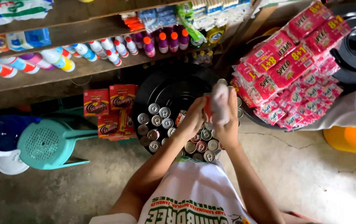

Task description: Wiping canned goods with a cloth and organizing them on shelves in a store.

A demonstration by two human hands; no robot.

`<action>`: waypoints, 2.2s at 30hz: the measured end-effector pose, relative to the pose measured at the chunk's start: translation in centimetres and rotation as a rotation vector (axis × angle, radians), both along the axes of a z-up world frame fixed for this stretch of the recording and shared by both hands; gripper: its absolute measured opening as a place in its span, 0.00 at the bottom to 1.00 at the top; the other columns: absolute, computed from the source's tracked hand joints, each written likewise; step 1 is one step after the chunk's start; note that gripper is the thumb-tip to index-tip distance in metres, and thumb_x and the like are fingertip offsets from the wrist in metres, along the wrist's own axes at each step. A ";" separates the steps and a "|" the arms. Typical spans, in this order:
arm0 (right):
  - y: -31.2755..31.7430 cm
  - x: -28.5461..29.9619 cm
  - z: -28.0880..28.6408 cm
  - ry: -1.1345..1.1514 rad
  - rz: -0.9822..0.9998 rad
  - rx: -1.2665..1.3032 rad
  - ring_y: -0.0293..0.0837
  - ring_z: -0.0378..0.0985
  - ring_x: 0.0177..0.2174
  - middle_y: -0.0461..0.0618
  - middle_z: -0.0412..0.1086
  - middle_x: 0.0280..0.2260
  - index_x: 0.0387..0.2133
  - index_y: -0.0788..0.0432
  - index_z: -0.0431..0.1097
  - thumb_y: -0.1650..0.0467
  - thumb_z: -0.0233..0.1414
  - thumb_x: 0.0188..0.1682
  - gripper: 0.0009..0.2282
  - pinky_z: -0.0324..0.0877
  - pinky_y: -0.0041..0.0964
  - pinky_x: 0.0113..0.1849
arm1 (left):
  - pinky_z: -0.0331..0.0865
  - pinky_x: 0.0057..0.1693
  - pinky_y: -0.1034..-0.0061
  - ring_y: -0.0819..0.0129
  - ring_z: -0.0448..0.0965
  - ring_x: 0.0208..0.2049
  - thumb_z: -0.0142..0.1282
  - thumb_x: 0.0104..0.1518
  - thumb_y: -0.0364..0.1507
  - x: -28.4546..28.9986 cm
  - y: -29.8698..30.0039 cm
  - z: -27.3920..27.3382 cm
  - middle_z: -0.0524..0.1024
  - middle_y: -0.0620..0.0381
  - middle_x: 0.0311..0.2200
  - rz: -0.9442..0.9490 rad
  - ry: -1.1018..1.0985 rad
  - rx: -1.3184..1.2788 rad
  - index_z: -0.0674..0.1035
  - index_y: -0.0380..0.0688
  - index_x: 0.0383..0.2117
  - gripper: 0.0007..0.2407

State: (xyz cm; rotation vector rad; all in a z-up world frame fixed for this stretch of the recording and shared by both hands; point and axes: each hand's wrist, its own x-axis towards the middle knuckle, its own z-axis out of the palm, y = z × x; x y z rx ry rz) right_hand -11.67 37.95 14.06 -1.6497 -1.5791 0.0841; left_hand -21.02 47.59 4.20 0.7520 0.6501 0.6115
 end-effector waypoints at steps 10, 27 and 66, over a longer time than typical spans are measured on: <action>-0.2 0.8 -1.3 0.133 0.015 -0.072 0.66 0.46 0.72 0.68 0.49 0.71 0.67 0.64 0.58 0.76 0.49 0.47 0.29 0.41 0.54 0.70 | 0.70 0.43 0.72 0.74 0.76 0.43 0.46 0.64 0.42 0.1 0.1 3.1 0.76 0.66 0.44 -0.095 -0.091 -0.191 0.69 0.53 0.52 0.15; -3.0 0.0 -3.3 0.150 0.024 -0.004 0.64 0.43 0.72 0.72 0.44 0.71 0.67 0.65 0.55 0.73 0.46 0.48 0.30 0.41 0.51 0.69 | 0.63 0.37 0.80 0.77 0.74 0.34 0.40 0.74 0.49 0.1 -0.1 2.1 0.78 0.60 0.41 -0.117 -0.249 -0.127 0.77 0.44 0.54 0.22; -2.5 -0.4 -1.6 0.555 -0.050 0.093 0.52 0.49 0.70 0.65 0.43 0.72 0.71 0.61 0.49 0.72 0.48 0.51 0.31 0.49 0.46 0.67 | 0.71 0.59 0.75 0.71 0.77 0.53 0.28 0.70 0.47 1.8 0.0 3.9 0.77 0.57 0.49 -0.210 -0.325 -0.235 0.72 0.44 0.57 0.24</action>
